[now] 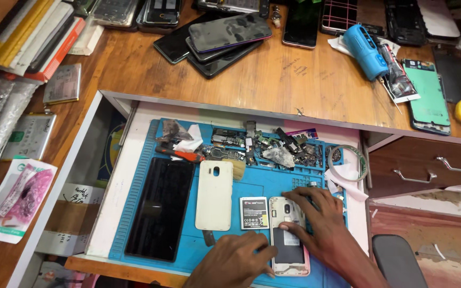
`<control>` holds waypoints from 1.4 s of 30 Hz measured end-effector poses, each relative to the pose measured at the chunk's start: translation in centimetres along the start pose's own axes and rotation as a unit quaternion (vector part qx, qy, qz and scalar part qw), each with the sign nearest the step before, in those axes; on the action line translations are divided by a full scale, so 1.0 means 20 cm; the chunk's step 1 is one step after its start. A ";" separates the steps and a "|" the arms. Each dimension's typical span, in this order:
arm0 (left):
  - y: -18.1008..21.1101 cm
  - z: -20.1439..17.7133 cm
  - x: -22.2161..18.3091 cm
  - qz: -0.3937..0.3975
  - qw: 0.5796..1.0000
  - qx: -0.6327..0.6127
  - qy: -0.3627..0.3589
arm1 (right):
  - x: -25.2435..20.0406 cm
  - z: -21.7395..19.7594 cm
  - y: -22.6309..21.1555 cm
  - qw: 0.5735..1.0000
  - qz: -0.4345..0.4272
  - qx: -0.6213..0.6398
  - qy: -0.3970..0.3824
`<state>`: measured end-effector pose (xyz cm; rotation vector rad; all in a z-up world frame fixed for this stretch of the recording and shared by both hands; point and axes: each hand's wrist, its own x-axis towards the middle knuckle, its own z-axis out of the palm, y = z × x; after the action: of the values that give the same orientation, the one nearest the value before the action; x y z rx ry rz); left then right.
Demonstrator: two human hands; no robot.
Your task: The person disassembles a white mobile phone by removing the back cover and battery, and then using a screwdriver to remove internal screws and detach components.
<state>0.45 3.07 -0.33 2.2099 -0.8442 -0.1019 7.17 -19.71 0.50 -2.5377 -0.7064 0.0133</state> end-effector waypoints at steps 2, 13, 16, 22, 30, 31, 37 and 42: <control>0.00 0.00 -0.01 -0.006 1.000 -0.014 0.005 | -0.01 0.00 0.01 1.000 -0.009 0.001 0.013; -0.01 0.00 -0.05 -0.004 0.998 -0.055 0.020 | -0.05 0.01 -0.01 0.889 0.268 0.369 -0.041; 0.00 0.01 -0.03 -0.004 0.997 -0.054 0.062 | -0.04 -0.02 -0.02 0.850 0.251 0.464 0.015; 0.05 -0.05 0.09 -0.074 0.968 -0.085 0.226 | -0.01 -0.15 -0.06 0.799 0.238 0.547 0.075; 0.06 -0.15 0.23 -0.053 0.935 -0.177 0.302 | 0.01 -0.12 -0.13 0.780 0.198 0.585 0.103; 0.06 -0.14 0.23 -0.057 0.936 -0.181 0.296 | 0.02 -0.10 -0.12 0.778 0.197 0.588 0.100; 0.02 -0.10 0.20 -0.111 0.932 -0.207 0.274 | -0.02 -0.01 -0.13 0.782 0.223 0.575 0.089; 0.01 -0.09 0.19 -0.201 0.911 -0.265 0.244 | -0.07 0.00 -0.17 0.822 0.215 0.524 0.060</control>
<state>3.82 1.84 1.86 1.7381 -0.0547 0.0253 4.29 -17.94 1.81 -1.5338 0.0100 0.3059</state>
